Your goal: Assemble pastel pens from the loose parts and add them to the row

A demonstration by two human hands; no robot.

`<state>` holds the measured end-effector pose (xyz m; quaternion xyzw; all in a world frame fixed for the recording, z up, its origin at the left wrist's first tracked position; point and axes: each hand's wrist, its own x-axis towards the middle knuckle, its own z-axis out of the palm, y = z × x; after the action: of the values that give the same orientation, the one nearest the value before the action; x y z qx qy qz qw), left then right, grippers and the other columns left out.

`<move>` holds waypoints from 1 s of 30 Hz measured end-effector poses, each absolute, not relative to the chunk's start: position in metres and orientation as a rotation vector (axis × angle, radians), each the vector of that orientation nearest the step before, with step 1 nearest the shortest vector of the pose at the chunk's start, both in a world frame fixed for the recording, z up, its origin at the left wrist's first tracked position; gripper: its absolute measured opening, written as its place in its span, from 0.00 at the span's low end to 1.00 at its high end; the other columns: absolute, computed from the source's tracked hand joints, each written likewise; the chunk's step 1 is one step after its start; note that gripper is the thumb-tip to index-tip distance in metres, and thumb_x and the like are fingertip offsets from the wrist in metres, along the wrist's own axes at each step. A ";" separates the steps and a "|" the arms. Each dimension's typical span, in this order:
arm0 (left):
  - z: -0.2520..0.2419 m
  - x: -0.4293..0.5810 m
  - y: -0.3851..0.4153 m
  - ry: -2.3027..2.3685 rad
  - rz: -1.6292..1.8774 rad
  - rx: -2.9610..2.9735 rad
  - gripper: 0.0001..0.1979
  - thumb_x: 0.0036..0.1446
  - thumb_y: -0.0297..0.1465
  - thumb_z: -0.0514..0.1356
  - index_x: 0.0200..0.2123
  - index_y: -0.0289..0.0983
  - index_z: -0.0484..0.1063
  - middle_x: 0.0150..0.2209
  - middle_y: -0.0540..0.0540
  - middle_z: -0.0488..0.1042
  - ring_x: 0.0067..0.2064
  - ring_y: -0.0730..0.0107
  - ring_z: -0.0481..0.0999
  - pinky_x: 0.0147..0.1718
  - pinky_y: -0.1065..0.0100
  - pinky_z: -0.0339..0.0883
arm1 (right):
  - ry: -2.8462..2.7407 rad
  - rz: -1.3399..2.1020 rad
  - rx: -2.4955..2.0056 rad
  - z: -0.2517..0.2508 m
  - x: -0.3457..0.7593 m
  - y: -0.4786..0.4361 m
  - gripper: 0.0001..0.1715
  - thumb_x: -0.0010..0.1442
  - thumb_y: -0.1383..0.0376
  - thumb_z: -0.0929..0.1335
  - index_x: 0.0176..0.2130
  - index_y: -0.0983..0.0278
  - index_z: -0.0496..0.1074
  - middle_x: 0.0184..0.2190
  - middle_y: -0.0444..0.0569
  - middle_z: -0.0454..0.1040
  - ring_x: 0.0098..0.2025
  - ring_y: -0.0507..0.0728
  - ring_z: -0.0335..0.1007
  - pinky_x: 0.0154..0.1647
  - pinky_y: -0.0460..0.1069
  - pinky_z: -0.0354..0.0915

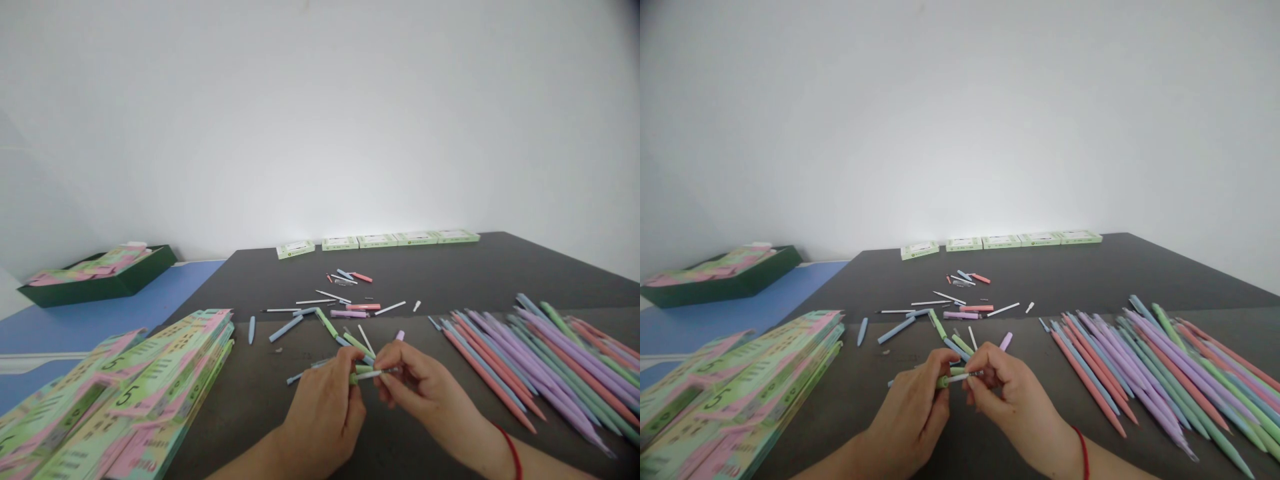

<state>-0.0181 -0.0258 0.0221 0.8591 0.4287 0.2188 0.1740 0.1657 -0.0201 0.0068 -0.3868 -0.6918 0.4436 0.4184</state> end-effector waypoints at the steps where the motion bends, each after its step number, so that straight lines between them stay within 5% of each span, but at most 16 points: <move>1: 0.022 -0.018 -0.026 1.223 0.619 2.444 0.13 0.61 0.25 0.47 0.48 0.40 0.54 0.36 0.48 0.72 0.35 0.63 0.73 0.34 0.66 0.59 | -1.726 1.116 -0.978 0.006 0.166 -0.019 0.03 0.61 0.69 0.63 0.34 0.61 0.63 0.25 0.41 0.69 0.26 0.51 0.65 0.27 0.46 0.62; 30: 0.018 -0.018 -0.019 1.262 0.293 2.625 0.10 0.61 0.23 0.48 0.44 0.39 0.59 0.39 0.47 0.74 0.39 0.63 0.74 0.36 0.65 0.63 | -1.887 1.163 -1.190 0.013 0.175 -0.006 0.07 0.57 0.70 0.63 0.27 0.63 0.62 0.20 0.38 0.64 0.20 0.48 0.61 0.21 0.42 0.57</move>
<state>-0.0184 -0.0192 0.0177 0.8915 0.4287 0.0996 0.1070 0.1755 -0.0060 0.0132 -0.4501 -0.7137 0.4398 0.3076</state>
